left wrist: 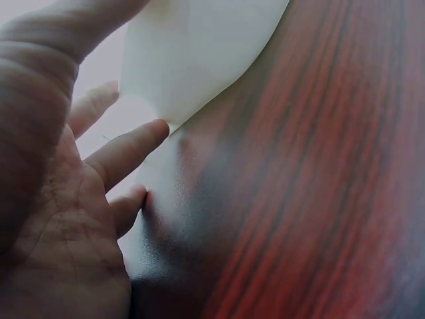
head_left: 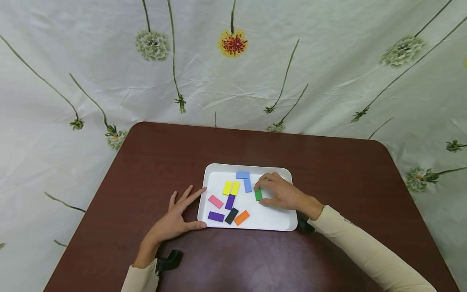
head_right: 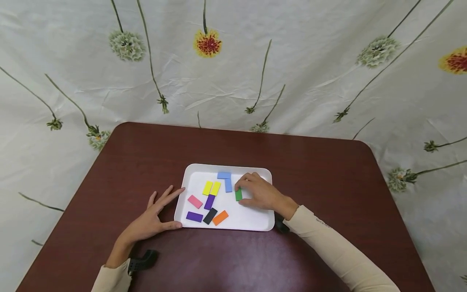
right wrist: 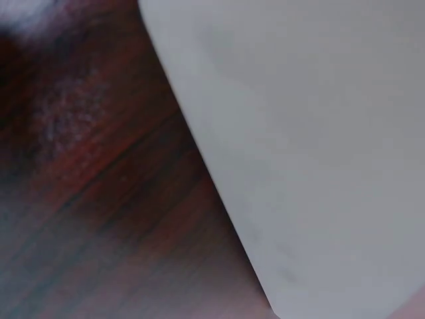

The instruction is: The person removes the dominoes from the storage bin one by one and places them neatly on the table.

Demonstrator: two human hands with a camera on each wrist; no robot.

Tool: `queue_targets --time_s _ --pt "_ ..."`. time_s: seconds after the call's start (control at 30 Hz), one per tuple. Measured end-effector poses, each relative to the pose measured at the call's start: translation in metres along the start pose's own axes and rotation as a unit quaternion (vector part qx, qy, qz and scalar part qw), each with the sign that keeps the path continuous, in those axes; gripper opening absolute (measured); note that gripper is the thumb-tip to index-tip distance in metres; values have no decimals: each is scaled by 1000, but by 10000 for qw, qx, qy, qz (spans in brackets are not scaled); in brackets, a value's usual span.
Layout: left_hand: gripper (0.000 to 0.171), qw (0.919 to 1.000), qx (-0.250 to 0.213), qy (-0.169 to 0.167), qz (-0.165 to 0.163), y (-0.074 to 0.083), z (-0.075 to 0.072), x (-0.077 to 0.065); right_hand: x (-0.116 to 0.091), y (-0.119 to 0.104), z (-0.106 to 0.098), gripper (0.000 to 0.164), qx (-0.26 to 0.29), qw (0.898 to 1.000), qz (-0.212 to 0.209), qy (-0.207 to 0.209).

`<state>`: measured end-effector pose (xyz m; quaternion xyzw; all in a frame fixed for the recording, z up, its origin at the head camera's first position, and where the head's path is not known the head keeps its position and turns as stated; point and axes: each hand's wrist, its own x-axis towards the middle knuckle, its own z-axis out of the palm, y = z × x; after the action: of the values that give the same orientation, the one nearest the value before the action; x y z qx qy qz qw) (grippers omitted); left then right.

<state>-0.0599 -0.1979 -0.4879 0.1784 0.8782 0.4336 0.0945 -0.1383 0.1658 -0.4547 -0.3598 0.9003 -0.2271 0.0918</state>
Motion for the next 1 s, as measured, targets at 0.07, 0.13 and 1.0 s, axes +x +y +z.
queue_targets --time_s 0.07,0.13,1.0 --pt "97 10000 15 2 -20 0 0 -1 0 0 1 30 -14 10000 -5 -15" --pt "97 10000 21 1 -32 0 0 -1 0 0 1 30 -45 10000 -42 -15" --pt "98 10000 -62 -29 -33 1 0 0 -14 14 -19 27 276 9966 -176 754"
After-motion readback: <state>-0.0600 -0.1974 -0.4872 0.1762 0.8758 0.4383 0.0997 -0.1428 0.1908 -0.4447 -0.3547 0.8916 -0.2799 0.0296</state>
